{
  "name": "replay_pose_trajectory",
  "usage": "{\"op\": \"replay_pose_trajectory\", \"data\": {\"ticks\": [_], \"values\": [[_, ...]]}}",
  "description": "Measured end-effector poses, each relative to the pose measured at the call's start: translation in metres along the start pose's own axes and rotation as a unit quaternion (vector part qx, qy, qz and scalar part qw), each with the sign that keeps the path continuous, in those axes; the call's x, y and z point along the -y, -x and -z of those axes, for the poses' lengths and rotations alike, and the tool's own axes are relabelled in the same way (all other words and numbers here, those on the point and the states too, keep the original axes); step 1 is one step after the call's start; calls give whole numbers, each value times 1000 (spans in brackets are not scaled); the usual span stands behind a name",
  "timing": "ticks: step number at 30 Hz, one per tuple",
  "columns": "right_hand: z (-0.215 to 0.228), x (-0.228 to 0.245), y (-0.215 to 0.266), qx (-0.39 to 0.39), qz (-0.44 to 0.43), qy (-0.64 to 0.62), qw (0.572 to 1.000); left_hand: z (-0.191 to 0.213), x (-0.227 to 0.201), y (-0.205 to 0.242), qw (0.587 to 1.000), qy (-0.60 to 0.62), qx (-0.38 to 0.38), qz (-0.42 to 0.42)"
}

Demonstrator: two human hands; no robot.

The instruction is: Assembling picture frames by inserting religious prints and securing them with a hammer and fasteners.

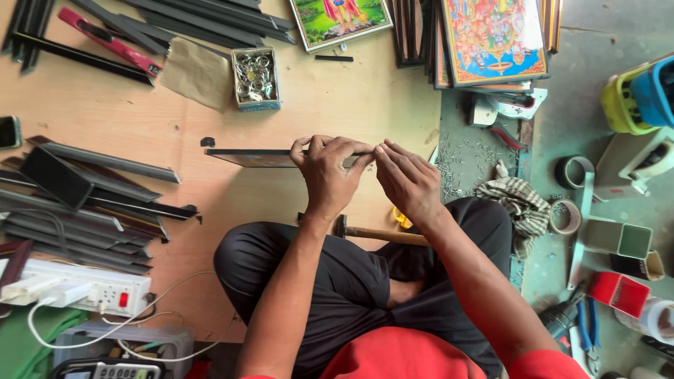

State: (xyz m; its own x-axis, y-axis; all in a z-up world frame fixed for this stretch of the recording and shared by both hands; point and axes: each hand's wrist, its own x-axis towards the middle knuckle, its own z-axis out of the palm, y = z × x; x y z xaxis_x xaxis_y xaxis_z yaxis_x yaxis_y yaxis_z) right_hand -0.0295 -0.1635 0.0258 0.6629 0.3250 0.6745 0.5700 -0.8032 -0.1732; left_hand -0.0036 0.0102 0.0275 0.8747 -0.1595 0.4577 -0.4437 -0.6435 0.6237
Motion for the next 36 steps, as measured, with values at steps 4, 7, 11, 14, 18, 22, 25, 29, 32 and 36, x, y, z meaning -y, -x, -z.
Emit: {"op": "replay_pose_trajectory", "data": {"ticks": [4,7,11,14,18,22,25,29,32,36], "values": [[-1,-5,9,-7,0,4,1000,-1,-6,-6,999,7,31,25],[10,-3,12,14,-22,10,1000,-8,-6,-8,998,-23,52,26],[18,15,37,60,-149,-70,985,-4,-10,-8,996,-36,59,48],[-10,28,98,211,-193,-24,958,-3,-8,-9,997,-29,47,60],[-24,40,168,390,-135,107,904,-6,-7,-7,997,-14,37,70],[26,20,153,403,-230,74,883,-2,-2,-4,996,-29,44,74],[81,2,116,371,-346,32,861,-4,-6,-9,997,-11,41,58],[119,16,61,106,-307,-10,946,-6,-6,-10,996,-2,50,70],[117,16,38,131,-269,-1,954,-6,-6,-9,996,-8,51,67],[109,17,47,57,-218,27,974,-6,-4,-9,996,-13,50,66]]}}
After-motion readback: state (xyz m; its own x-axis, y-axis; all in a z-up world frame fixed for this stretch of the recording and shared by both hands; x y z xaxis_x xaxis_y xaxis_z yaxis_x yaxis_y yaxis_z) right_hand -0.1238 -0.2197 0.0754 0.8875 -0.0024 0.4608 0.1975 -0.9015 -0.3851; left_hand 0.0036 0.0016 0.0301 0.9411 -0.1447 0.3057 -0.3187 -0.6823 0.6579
